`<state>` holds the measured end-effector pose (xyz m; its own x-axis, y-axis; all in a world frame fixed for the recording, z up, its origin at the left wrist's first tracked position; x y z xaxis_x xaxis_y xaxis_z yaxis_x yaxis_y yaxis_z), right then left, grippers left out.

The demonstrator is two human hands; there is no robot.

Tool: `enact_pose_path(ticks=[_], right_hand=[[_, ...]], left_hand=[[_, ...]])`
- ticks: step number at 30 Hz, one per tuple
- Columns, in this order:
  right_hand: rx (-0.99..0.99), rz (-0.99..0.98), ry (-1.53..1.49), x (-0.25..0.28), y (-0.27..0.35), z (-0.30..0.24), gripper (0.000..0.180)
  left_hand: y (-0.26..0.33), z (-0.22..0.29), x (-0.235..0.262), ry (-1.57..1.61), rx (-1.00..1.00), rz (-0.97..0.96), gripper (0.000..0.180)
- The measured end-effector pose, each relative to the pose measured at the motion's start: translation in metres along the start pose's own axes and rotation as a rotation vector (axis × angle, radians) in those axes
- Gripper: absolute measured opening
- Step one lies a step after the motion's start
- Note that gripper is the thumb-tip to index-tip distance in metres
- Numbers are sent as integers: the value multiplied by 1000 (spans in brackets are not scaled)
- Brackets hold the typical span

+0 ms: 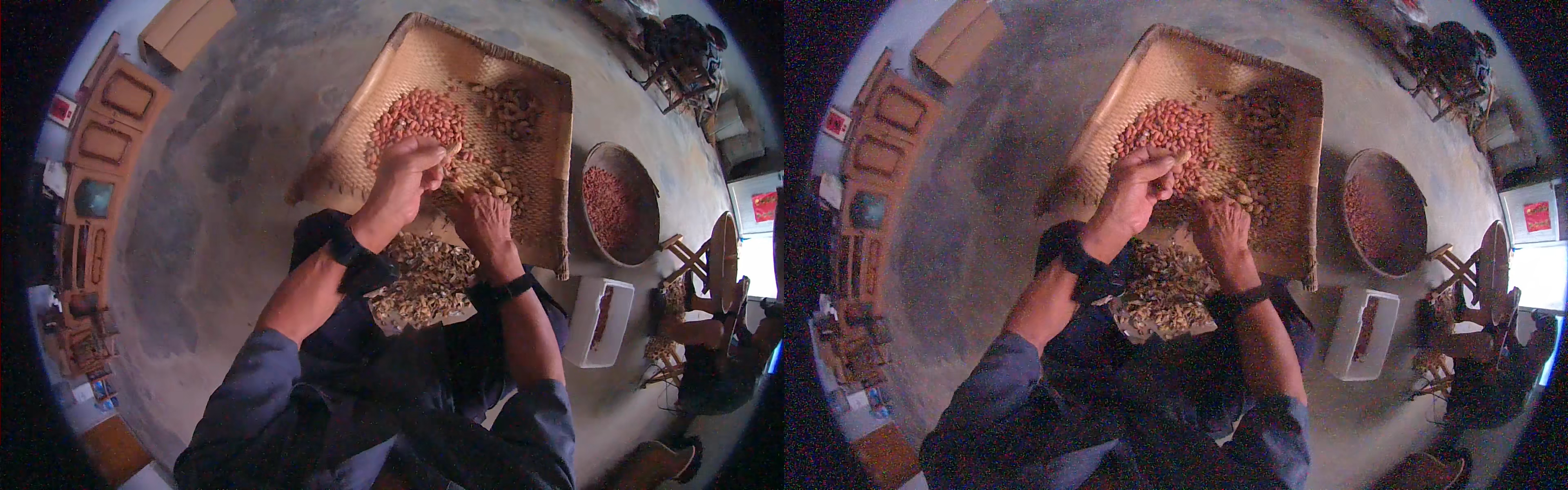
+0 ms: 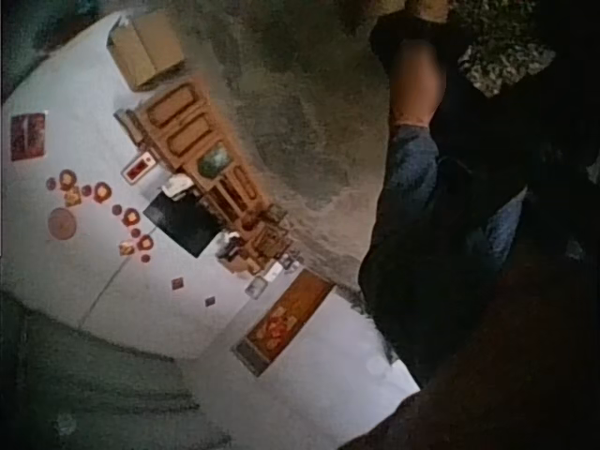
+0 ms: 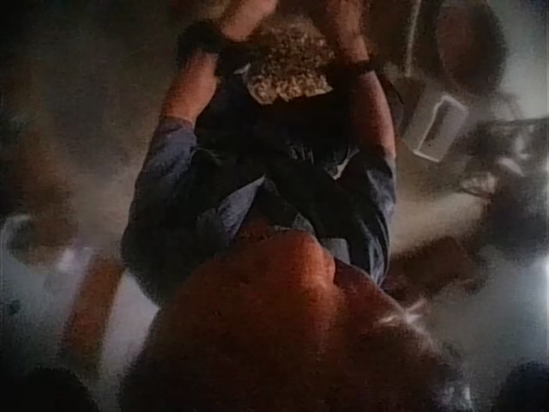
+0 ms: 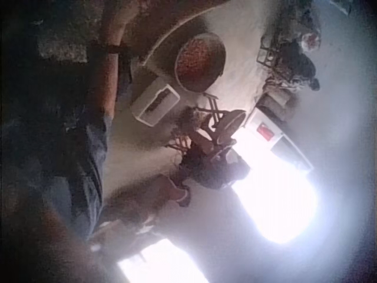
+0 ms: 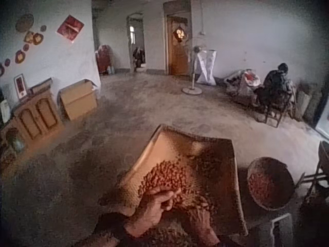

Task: The person sits on the floor and peels peanuts by hand, removing the red skins and placing the peeled nuts into a woven tray. Shells and skins accumulate on the floor beside the tray.

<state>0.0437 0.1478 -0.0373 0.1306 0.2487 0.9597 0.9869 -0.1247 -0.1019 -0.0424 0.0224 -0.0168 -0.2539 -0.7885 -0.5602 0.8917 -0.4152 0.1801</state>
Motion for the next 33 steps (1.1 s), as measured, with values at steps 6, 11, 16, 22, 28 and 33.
enact_pose_path(ticks=[6, 11, 16, 22, 28, 33], right_hand=[[72, 159, 50, 39, -1, -15, 31], [-100, 200, -243, 63, -15, -1, 28], [-257, 184, -948, 63, -17, 4, 32], [-351, 194, -997, 67, -14, 4, 34], [-270, 297, -972, 82, -13, -4, 31], [-208, 198, -942, 71, -12, 0, 30]], left_hand=[[-2, -5, -4, -1, 18, -6, 7], [-1, -11, -3, -93, 30, -11, 9], [2, -13, -14, -13, -7, 35, 10], [8, -4, -26, -75, -57, -29, 9], [17, 2, -28, -209, -72, -42, 12], [15, 12, -33, -311, -95, -181, 16]])
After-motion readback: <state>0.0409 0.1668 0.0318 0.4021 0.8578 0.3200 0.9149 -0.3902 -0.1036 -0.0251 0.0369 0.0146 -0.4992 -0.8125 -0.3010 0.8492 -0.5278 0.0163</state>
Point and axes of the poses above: each hand's wrist, its own y-axis away from the middle knuckle, its own x-axis out of the back of the hand, z = x × y, the point moved 8 cm from there along -y, towards the middle knuckle, and after that the axes turned 2 degrees about -x, right-handed, at the moved point
